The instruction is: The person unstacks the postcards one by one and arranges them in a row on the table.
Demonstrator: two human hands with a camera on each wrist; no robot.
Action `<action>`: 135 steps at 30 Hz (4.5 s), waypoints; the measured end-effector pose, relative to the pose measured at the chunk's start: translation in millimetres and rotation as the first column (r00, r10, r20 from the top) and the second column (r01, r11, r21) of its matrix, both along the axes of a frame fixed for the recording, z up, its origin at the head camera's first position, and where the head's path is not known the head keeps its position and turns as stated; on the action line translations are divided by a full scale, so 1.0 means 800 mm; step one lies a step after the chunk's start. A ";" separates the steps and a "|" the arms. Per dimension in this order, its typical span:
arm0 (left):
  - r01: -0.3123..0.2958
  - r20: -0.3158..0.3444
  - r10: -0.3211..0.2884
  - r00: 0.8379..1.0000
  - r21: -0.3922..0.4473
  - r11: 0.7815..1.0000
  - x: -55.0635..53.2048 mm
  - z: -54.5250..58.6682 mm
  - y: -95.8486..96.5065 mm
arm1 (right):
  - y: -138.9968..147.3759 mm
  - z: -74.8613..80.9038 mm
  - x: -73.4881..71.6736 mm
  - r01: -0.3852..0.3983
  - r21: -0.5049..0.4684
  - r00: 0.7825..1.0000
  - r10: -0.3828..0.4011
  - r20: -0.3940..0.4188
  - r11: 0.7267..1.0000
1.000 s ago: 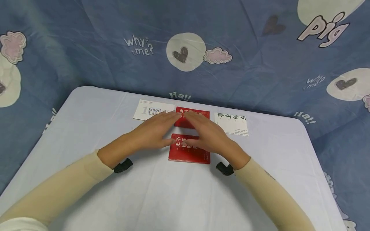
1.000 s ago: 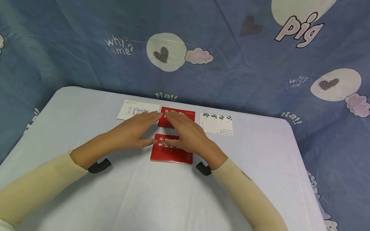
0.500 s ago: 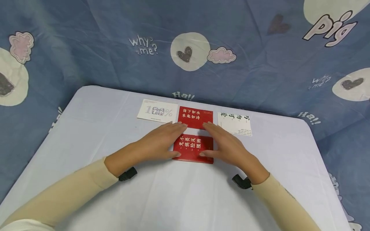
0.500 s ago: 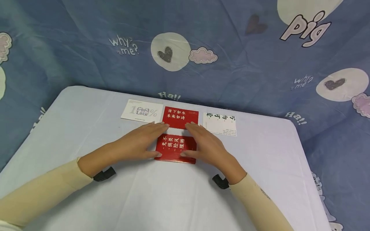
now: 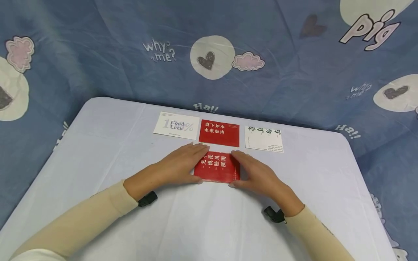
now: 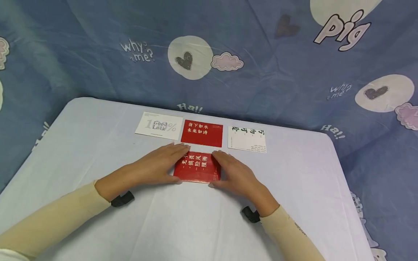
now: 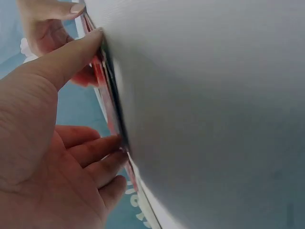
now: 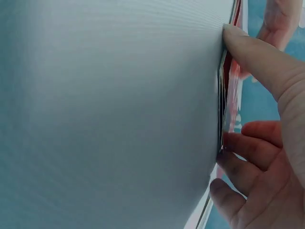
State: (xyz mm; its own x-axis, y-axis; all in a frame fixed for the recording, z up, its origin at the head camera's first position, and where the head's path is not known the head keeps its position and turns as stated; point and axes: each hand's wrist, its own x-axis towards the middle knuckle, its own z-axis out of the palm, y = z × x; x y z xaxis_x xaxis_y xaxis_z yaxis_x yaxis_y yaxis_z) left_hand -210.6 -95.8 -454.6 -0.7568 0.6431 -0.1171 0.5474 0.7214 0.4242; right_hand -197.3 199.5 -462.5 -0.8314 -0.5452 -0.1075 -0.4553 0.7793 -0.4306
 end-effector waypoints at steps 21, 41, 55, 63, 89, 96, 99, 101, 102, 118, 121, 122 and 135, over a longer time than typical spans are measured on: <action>-0.021 -0.004 0.021 1.000 0.049 0.999 0.000 -0.011 -0.003 | -0.001 -0.007 -0.001 0.005 -0.068 1.000 -0.004 0.022 0.998; -0.016 -0.027 0.017 0.999 0.055 0.998 -0.003 -0.012 0.000 | 0.003 -0.006 -0.004 0.019 -0.083 1.000 -0.017 0.026 0.996; -0.002 -0.023 0.004 1.000 0.061 0.998 -0.005 -0.009 -0.002 | 0.009 -0.007 -0.004 0.015 -0.114 1.000 -0.013 0.025 0.993; -0.001 -0.024 0.003 1.000 0.081 0.997 -0.005 -0.007 0.000 | 0.015 -0.006 -0.004 0.015 -0.128 0.999 -0.011 0.030 0.992; 0.023 -0.051 -0.018 0.999 0.097 0.995 -0.006 0.014 0.028 | 0.039 0.037 0.003 0.056 -0.062 0.998 -0.057 -0.006 0.996; 0.041 -0.055 -0.035 0.998 0.101 0.994 -0.004 0.018 0.050 | 0.058 0.042 0.009 0.079 -0.024 0.997 -0.079 -0.008 0.997; 0.049 -0.064 -0.043 0.997 0.108 0.993 -0.003 0.018 0.060 | 0.067 0.046 0.011 0.082 -0.019 0.997 -0.082 -0.007 0.996; 0.054 -0.071 -0.047 0.996 0.109 0.993 -0.003 0.018 0.065 | 0.072 0.048 0.012 0.082 -0.017 0.997 -0.083 -0.008 0.996; 0.056 -0.073 -0.048 0.996 0.107 0.993 -0.003 0.018 0.068 | 0.075 0.049 0.013 0.083 -0.014 0.997 -0.083 -0.009 0.996; 0.060 -0.083 -0.051 0.995 0.114 0.992 0.000 0.016 0.109 | 0.107 0.058 0.018 0.092 0.026 0.996 -0.092 0.002 0.995; 0.054 -0.076 -0.046 0.996 0.103 0.993 0.001 0.013 0.118 | 0.112 0.056 0.017 0.101 0.032 0.995 -0.101 0.023 0.994; 0.052 -0.072 -0.045 0.996 0.103 0.993 0.001 0.013 0.121 | 0.114 0.056 0.017 0.105 0.034 0.994 -0.106 0.030 0.994; 0.070 -0.115 -0.065 0.991 0.043 0.997 0.001 0.005 0.159 | 0.137 0.057 0.018 0.154 0.088 0.985 -0.161 0.068 0.984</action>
